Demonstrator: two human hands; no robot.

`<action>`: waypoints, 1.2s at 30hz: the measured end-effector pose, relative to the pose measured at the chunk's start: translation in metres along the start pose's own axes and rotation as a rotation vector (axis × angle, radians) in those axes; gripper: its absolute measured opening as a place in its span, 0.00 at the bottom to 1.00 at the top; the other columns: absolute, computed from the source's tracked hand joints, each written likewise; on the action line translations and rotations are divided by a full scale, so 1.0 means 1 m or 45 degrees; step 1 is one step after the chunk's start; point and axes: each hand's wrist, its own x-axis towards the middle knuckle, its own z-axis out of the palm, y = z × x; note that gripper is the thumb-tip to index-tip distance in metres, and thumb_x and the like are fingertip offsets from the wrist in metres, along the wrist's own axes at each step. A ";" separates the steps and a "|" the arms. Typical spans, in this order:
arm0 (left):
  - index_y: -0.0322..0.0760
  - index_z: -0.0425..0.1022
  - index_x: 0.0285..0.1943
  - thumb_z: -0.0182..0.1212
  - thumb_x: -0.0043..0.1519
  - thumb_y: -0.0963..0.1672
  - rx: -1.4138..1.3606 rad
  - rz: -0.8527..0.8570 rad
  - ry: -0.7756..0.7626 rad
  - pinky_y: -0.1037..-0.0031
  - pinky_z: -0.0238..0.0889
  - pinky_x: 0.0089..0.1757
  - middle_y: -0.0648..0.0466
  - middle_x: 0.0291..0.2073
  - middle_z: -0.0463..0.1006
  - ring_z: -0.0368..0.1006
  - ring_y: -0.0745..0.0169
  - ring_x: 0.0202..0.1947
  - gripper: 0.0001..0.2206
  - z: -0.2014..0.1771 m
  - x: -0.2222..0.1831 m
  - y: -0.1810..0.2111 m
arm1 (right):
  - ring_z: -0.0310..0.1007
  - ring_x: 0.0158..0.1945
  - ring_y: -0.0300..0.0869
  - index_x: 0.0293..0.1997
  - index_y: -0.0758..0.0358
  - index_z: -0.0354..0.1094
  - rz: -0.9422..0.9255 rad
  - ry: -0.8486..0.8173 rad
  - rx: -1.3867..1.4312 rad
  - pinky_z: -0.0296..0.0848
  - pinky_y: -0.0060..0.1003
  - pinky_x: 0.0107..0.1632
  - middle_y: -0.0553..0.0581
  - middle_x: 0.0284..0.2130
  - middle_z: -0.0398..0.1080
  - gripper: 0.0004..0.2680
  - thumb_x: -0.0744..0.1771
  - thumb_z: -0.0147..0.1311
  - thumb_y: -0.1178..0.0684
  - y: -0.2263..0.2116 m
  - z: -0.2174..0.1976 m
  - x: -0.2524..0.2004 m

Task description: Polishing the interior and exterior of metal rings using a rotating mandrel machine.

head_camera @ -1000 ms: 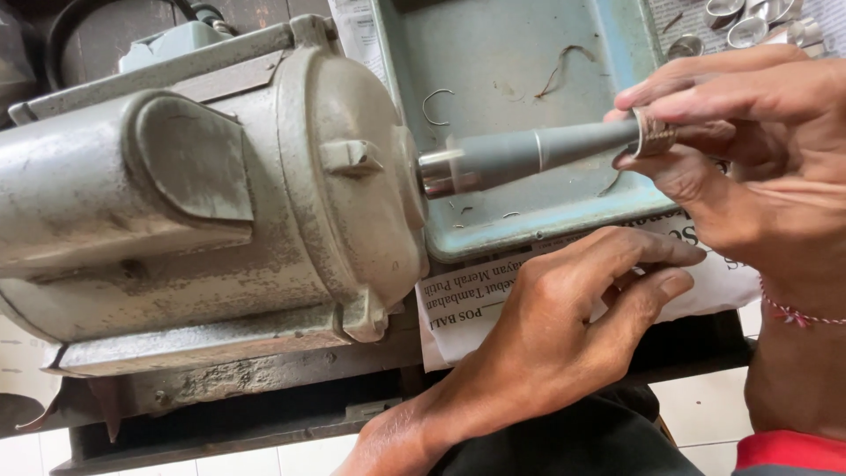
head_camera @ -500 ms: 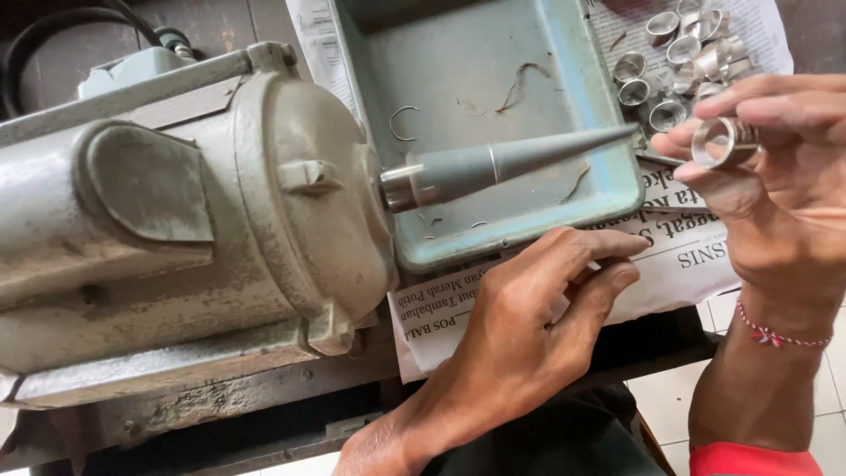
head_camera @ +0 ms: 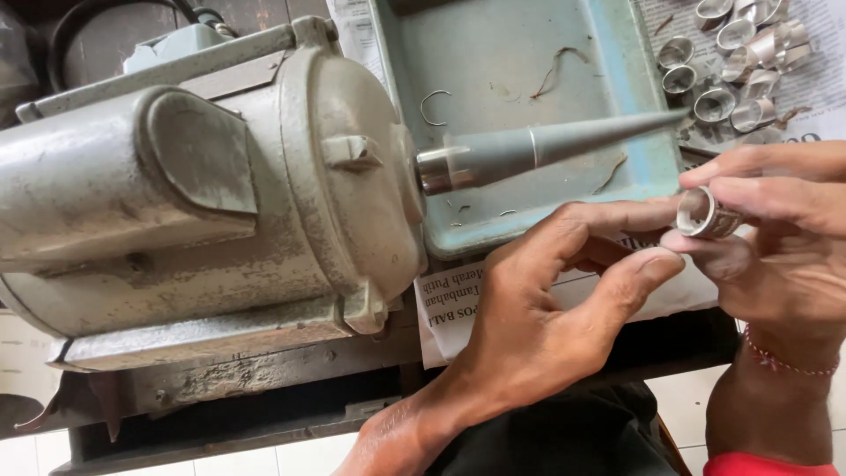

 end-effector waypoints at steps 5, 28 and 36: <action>0.36 0.76 0.55 0.61 0.66 0.43 -0.222 -0.211 -0.072 0.74 0.75 0.58 0.49 0.56 0.81 0.78 0.65 0.55 0.11 0.002 0.002 0.006 | 0.79 0.44 0.54 0.44 0.79 0.68 -0.011 -0.137 -0.091 0.79 0.41 0.49 0.78 0.45 0.71 0.12 0.65 0.60 0.55 -0.017 -0.013 0.024; 0.32 0.77 0.51 0.64 0.64 0.45 -0.423 -0.314 -0.025 0.75 0.76 0.44 0.53 0.38 0.79 0.76 0.64 0.35 0.12 0.011 0.003 -0.016 | 0.78 0.39 0.56 0.49 0.79 0.68 -0.223 -0.013 0.029 0.76 0.42 0.42 0.83 0.45 0.70 0.14 0.65 0.63 0.56 -0.010 0.006 0.015; 0.33 0.76 0.46 0.67 0.61 0.45 -0.411 -0.359 0.018 0.78 0.74 0.43 0.54 0.38 0.80 0.76 0.67 0.35 0.11 0.012 0.005 -0.013 | 0.79 0.43 0.54 0.53 0.77 0.66 -0.281 -0.011 0.016 0.80 0.41 0.46 0.78 0.46 0.69 0.14 0.67 0.69 0.63 -0.017 0.008 0.019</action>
